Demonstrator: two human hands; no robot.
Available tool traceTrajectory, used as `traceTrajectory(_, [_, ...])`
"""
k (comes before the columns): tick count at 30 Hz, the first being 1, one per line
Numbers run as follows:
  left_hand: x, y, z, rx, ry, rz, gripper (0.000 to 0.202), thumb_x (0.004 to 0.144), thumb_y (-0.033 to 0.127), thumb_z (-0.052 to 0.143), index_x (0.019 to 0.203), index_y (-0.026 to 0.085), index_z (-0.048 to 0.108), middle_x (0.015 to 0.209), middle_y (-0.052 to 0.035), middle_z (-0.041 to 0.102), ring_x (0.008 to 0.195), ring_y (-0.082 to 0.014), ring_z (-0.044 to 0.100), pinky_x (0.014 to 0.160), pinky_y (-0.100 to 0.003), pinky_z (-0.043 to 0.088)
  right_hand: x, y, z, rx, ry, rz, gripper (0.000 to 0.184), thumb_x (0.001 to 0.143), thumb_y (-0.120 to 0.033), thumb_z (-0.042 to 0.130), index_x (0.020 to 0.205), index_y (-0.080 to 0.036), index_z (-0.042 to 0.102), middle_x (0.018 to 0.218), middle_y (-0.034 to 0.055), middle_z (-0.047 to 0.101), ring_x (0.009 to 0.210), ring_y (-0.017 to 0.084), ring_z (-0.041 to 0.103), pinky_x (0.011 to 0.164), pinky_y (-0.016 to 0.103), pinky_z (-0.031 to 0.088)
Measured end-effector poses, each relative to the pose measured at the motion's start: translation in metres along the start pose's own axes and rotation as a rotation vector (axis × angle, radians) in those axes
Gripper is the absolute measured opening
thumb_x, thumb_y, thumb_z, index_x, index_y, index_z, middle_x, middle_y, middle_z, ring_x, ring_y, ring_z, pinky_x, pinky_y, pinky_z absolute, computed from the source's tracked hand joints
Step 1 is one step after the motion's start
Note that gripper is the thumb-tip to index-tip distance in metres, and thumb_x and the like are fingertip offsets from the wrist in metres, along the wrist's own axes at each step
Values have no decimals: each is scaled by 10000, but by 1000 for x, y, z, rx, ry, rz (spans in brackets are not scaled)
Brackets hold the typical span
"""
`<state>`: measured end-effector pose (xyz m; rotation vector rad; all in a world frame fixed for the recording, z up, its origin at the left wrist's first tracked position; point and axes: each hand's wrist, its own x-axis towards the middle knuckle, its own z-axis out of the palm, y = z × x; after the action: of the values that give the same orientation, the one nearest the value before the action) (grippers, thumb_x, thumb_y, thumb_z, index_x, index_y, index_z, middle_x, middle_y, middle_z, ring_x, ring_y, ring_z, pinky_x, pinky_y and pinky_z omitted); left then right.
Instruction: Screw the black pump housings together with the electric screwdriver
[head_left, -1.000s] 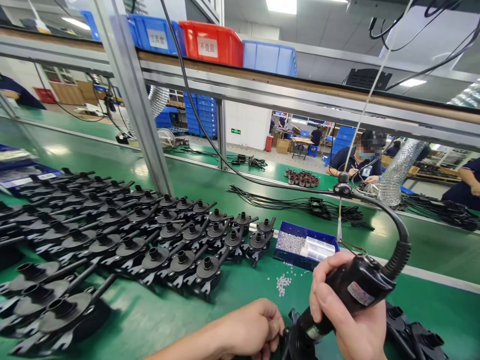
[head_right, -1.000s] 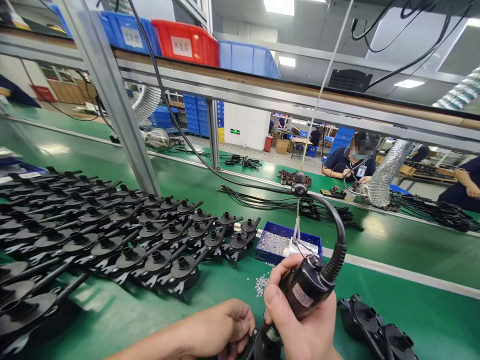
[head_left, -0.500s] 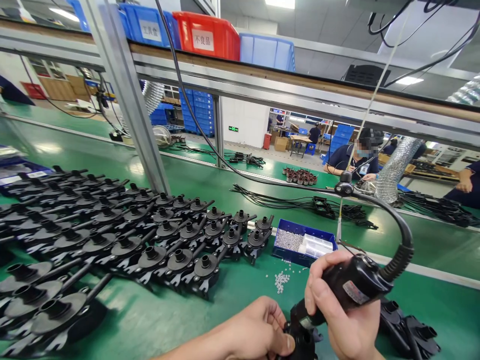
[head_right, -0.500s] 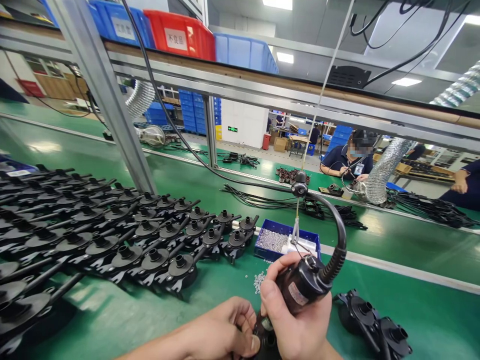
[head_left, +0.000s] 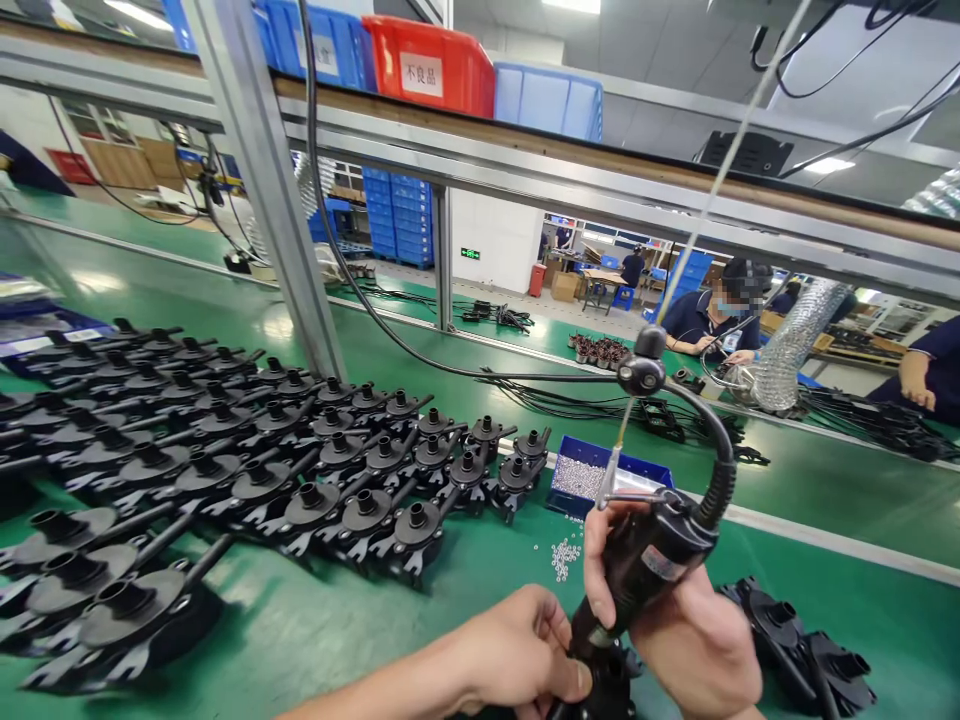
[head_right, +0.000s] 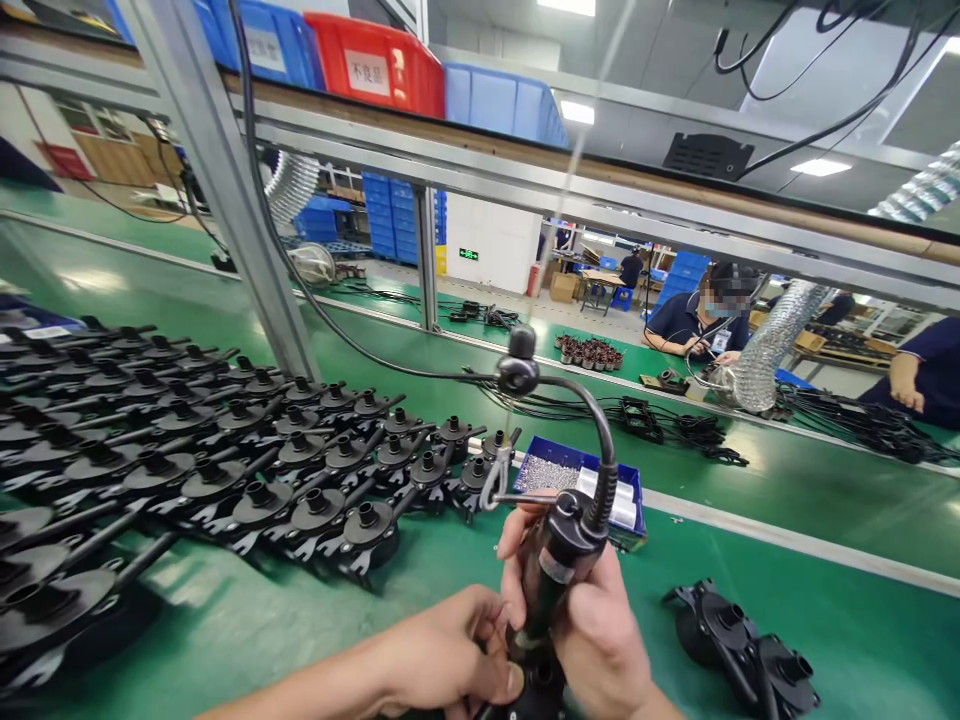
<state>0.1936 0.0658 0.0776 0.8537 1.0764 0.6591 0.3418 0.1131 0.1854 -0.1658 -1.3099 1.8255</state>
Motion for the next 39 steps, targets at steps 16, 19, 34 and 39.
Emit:
traceTrajectory(16, [0, 8, -3, 89, -36, -30, 411, 578, 379, 951, 723, 180, 622, 564, 10, 624, 465, -123, 585, 412, -208, 531, -9, 12, 6, -279, 89, -153, 461, 951, -653, 794, 1071, -219, 692, 813, 17, 611, 534, 125, 486, 508, 270, 385])
traceTrajectory(19, [4, 5, -2, 33, -54, -40, 535, 456, 521, 992, 607, 160, 627, 590, -36, 650, 482, -139, 617, 381, -206, 514, -7, 9, 11, -242, 92, -163, 515, 917, -689, 817, 1104, -227, 688, 896, 35, 619, 555, 122, 493, 508, 269, 389])
traceTrajectory(34, [11, 4, -8, 45, -23, -88, 589, 463, 418, 1061, 716, 191, 580, 589, -19, 673, 493, -151, 640, 502, -295, 636, -9, 4, 13, -491, 267, -229, 147, 1064, -358, 739, 1132, -258, 656, 873, -2, 624, 629, 145, 554, 585, 286, 482])
traceTrajectory(39, [26, 1, -11, -76, -127, -149, 555, 373, 331, 1072, 667, 175, 628, 593, -44, 687, 520, -207, 685, 511, -374, 669, -6, 1, 13, -442, 166, -279, 117, 1054, -331, 757, 1097, -252, 682, 812, -10, 647, 558, 121, 564, 515, 243, 491])
